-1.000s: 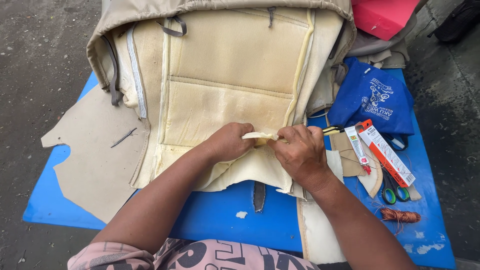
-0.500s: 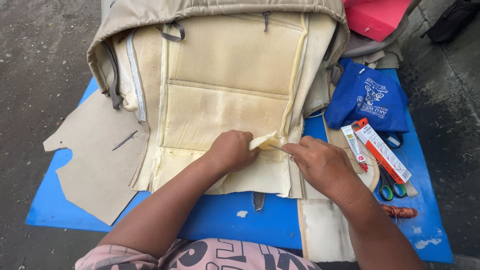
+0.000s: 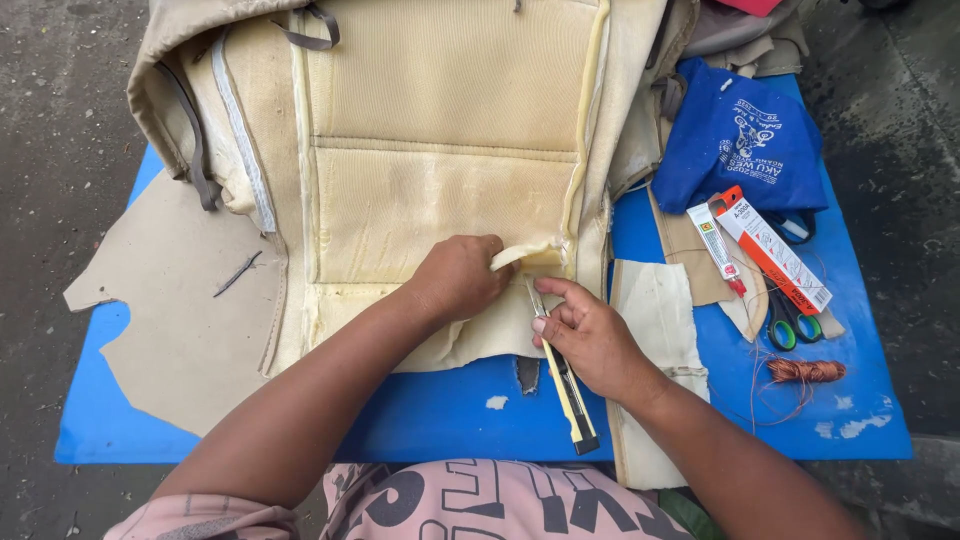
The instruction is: Stripping foam padding from a leather car seat cover using a utility knife
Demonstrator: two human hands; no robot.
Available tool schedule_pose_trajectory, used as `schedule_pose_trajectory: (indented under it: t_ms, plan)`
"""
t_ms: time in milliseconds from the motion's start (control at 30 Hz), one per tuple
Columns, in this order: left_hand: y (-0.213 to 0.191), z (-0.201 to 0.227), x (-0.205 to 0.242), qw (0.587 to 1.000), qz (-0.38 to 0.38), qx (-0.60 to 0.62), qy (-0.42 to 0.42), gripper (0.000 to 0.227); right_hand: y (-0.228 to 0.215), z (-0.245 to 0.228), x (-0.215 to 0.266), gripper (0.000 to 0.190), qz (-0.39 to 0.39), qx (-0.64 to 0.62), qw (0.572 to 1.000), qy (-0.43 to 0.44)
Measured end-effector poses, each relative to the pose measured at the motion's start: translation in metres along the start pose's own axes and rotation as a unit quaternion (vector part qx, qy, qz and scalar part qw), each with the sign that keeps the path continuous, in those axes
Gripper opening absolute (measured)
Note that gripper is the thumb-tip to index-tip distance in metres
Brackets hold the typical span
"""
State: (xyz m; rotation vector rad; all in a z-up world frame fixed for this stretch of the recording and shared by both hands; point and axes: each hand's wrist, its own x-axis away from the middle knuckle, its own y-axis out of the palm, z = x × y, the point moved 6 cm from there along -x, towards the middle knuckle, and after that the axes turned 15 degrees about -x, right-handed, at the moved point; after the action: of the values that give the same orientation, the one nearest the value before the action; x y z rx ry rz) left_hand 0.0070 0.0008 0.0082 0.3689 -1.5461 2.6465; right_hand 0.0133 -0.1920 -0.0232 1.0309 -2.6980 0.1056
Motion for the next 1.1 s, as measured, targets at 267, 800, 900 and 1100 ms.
schedule_pose_trajectory:
  t_ms: [267,800,900,1100]
  plan:
    - [0.003,0.004,0.0,0.995,-0.03,-0.088,0.019,0.037,0.001,-0.008,0.009,0.047,0.018,0.036,0.999,0.021]
    - [0.009,-0.016,-0.012,0.998,-0.053,0.005,0.029,0.036,0.015,0.014,0.004,0.05,0.045,-0.063,0.997,0.016]
    - [-0.001,-0.012,-0.004,0.998,-0.049,0.025,0.023,0.037,0.015,0.016,0.003,0.049,0.043,-0.059,0.997,0.017]
    - [0.002,-0.019,-0.005,0.997,-0.024,0.074,0.019,0.031,0.016,0.004,0.0,0.05,0.048,-0.062,0.997,0.001]
